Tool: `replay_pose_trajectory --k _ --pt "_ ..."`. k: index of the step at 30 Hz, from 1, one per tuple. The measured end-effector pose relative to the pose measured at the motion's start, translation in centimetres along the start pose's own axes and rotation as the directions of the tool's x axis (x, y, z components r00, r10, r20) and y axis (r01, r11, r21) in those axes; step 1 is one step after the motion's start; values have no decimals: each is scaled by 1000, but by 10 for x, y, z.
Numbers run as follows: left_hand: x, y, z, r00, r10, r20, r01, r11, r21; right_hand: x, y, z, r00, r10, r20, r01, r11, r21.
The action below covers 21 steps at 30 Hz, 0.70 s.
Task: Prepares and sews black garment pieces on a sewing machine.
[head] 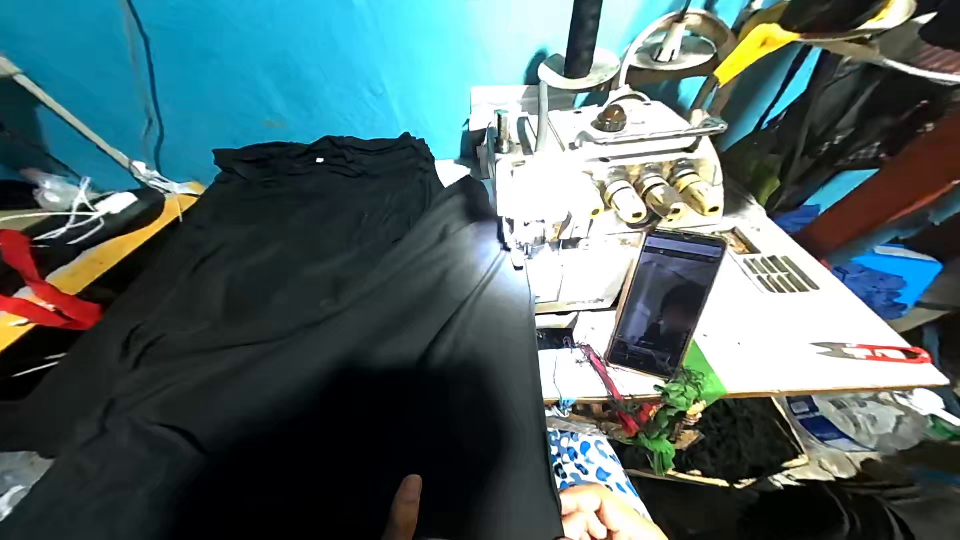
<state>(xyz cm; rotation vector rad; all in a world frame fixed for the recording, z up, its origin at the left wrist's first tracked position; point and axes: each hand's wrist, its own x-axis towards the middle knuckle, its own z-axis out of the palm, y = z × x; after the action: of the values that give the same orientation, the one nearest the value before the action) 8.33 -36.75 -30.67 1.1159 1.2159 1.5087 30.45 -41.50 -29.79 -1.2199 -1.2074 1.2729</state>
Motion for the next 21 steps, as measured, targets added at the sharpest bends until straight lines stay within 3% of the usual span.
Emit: replay_pose_trajectory --k 2,6,13,17,21 --pt "15 0 8 1000 21 -10 -21 1000 -9 14 16 -9 992 -117 41 113 991 75" --pt "48 1 26 991 128 -41 -128 992 1 45 4 -13 989 -151 7 147 975 167" --pt "107 7 49 988 151 -15 -149 986 79 99 -15 -22 977 -197 -80 207 969 139" --pt "136 9 61 996 86 -19 -82 983 167 131 -25 -24 962 -192 -195 204 978 42" --pt "170 16 80 996 -56 -73 78 930 358 165 -39 -12 898 -131 -420 114 991 -66"
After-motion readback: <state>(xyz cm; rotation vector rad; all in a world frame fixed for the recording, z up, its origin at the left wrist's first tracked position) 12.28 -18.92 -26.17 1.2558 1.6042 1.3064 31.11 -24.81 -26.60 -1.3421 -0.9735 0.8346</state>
